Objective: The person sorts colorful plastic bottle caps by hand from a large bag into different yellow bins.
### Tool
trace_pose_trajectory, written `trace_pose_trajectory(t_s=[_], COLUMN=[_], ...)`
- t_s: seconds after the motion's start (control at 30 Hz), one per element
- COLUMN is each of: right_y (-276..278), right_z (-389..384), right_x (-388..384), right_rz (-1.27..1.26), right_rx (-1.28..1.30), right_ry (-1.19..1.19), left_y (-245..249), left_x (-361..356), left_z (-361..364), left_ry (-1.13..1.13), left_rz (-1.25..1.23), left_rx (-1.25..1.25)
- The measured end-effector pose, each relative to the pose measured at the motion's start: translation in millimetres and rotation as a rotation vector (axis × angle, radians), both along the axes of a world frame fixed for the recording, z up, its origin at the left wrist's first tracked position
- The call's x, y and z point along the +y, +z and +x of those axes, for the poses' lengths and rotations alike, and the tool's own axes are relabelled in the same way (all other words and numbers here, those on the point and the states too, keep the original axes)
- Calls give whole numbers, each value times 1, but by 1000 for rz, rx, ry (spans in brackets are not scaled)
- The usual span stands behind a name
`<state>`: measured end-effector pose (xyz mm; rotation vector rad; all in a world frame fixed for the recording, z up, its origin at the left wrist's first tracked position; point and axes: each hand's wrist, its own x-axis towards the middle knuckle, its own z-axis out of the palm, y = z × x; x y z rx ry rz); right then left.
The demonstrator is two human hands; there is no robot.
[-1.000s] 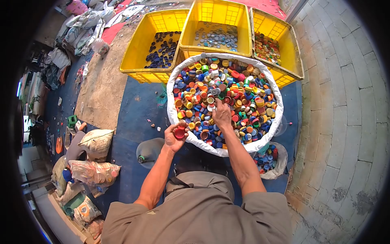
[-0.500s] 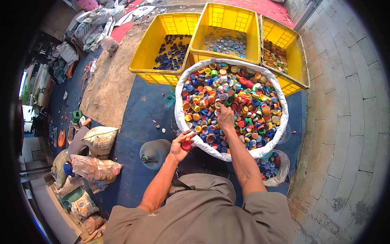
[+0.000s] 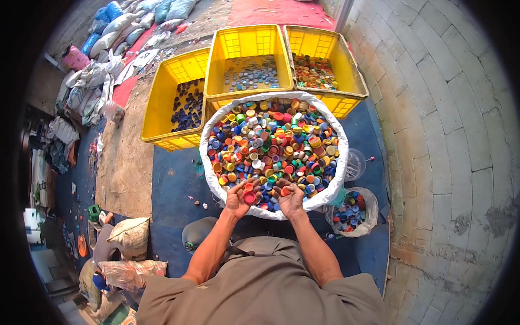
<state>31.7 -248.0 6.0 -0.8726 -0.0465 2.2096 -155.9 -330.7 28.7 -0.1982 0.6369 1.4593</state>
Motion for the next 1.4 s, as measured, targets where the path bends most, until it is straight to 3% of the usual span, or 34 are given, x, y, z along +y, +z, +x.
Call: trace_pose_trajectory(t_s=[0.23,0.3,0.33,0.37,0.4,0.43,0.47,0.5,0.53,0.57,0.7,0.77,0.83,0.93,0.97,1.03,1.1,1.13,1.23,1.4], right_y=[7,15,-1,39,70,67,141,169,191,189,172,134,99,63,40,-11,-2,-1,-14,-13], right_z=[20,19,21,16,10,16,7,6,5,6,12,18,17,13,13,6,-2,-10,-23,-47], right_x=[-7,22,54,87,121,160,170,186,196,206,181,155,112,49,32,0,-21,-28,-30,-14], right_rz=[-149,-108,-73,-101,131,352,225,342,231,318,373,338,357,429,473,801,1003,993,1386,1417], right_rx=[-60,-110,73,261,281,667,258,339,307,222,84,73,-192,-556,-702,-998,-1220,-1232,-1348,-1383], right_ry=[-207,-215,-301,-406,-363,-224,-387,-277,-325,-334,-387,-367,-296,-100,15,42,254,328,377,527], left_y=[-13,-13,-9,19,48,55,101,151,165,173,164,131,79,0,11,-2,-19,-27,-39,-28], left_x=[56,101,136,174,211,253,271,281,291,295,250,211,164,78,52,2,-37,-51,-83,-101], left_z=[34,36,38,39,40,35,34,34,29,22,-6,-27,-52,-83,-74,-71,-67,-64,-48,-28], left_ry=[-46,-134,-120,-135,-148,-50,-14,22,60,101,121,117,201,187,235,298,323,317,300,272], left_rz=[-191,-90,37,104,171,325,280,236,277,320,212,92,21,-24,-133,-349,-437,-463,-497,-561], left_rx=[27,-129,-159,-164,-168,-165,-177,-188,-146,-102,110,212,143,342,424,403,418,449,490,457])
